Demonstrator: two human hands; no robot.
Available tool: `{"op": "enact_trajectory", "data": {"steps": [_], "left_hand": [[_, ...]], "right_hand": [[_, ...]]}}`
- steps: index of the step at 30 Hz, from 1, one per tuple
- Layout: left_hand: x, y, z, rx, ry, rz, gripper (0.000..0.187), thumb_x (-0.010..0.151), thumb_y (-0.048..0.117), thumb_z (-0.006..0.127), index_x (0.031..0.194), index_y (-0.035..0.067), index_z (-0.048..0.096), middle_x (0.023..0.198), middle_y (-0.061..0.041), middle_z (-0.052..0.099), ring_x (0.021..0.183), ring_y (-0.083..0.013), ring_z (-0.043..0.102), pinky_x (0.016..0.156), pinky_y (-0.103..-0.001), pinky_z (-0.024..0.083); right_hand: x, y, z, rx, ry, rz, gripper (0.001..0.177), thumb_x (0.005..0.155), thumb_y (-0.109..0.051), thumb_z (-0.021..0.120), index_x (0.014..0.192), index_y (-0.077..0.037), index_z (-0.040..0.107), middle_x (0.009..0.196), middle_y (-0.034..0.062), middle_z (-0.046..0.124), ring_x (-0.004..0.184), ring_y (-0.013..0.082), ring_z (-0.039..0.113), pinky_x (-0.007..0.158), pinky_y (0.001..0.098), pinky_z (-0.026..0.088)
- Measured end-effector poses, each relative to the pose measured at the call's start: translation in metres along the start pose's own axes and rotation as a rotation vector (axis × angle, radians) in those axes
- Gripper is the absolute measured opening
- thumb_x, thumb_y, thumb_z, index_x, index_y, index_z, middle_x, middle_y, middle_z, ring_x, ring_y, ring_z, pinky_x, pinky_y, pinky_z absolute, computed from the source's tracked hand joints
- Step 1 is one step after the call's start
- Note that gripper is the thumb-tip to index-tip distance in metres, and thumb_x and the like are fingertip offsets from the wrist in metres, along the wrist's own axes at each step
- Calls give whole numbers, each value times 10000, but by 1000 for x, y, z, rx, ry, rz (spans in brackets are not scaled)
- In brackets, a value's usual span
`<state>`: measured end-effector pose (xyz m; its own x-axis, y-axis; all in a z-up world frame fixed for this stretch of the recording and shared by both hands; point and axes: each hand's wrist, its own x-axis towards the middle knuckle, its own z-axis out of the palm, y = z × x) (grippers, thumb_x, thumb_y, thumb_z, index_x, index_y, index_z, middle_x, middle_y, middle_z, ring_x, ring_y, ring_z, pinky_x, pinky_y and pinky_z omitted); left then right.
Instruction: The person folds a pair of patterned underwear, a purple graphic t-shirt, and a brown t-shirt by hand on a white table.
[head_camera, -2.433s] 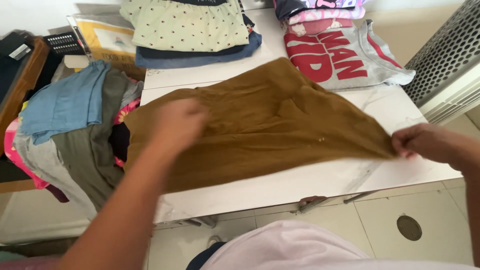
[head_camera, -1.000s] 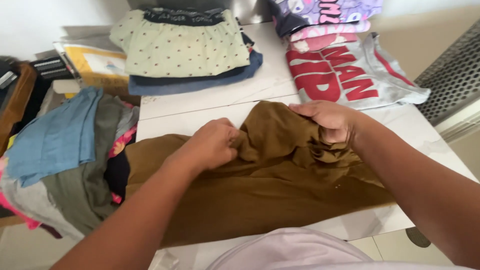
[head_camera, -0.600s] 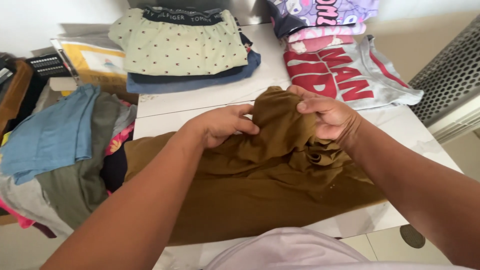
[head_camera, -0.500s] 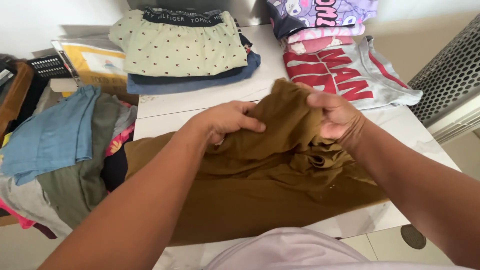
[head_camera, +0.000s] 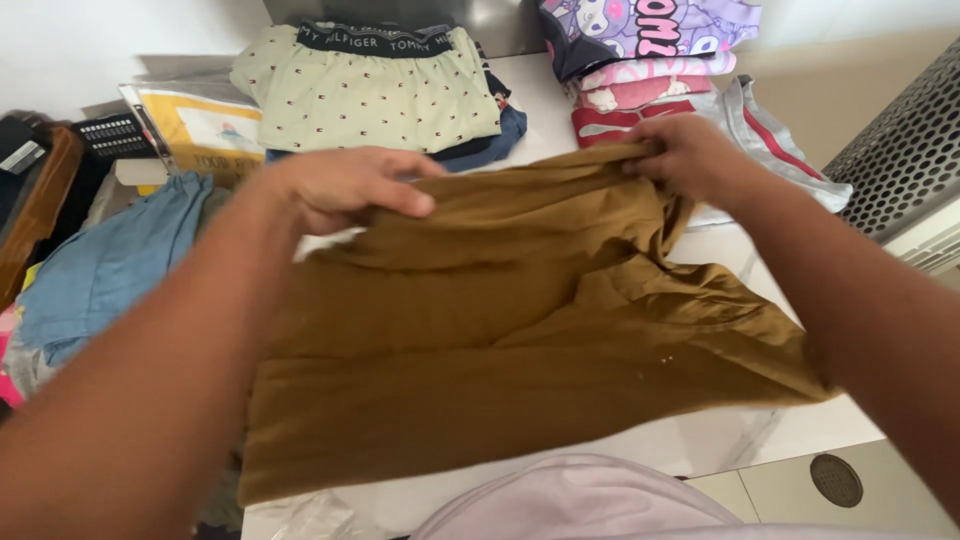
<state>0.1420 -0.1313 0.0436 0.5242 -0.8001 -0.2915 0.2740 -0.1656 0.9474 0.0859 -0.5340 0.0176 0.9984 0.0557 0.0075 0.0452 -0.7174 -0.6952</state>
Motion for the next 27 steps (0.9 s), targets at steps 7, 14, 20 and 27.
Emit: {"op": "enact_trajectory", "data": {"steps": [7, 14, 20, 27], "left_hand": [[-30, -8, -58, 1222, 471, -513, 670, 745, 271, 858, 1371, 161, 645, 1288, -116, 719, 1179, -294, 669, 1012, -423, 520], [-37, -13, -50, 1242, 848, -550, 440, 832, 221, 804, 1238, 79, 713, 1121, -208, 750, 1016, -369, 719, 857, -468, 576], [-14, -80, -107, -360, 1074, 1, 413, 966, 25, 521, 1372, 1, 447, 1294, -221, 545, 962, -454, 748, 772, -513, 627], [-27, -81, -45, 143, 1406, 57, 290, 874, 63, 630, 1164, 63, 608, 1156, -147, 678, 921, -286, 688, 746, -444, 540]], "right_hand": [[17, 28, -36, -477, 49, 158, 351, 904, -326, 792, 1217, -172, 759, 1023, 83, 767, 929, 238, 694, 873, 405, 510], [40, 52, -42, -217, 336, 264, 329, 1037, -341, 657, 1300, -147, 698, 1135, 140, 728, 1008, 359, 688, 882, 567, 534], [45, 44, -18, 959, 189, 522, 373, 1128, -290, 371, 1416, -59, 430, 1025, 117, 657, 912, 250, 677, 928, 543, 572], [20, 3, -14, 688, 321, 460, 177, 1049, -219, 447, 1213, -151, 450, 1130, 118, 601, 986, 298, 677, 861, 545, 597]]}}
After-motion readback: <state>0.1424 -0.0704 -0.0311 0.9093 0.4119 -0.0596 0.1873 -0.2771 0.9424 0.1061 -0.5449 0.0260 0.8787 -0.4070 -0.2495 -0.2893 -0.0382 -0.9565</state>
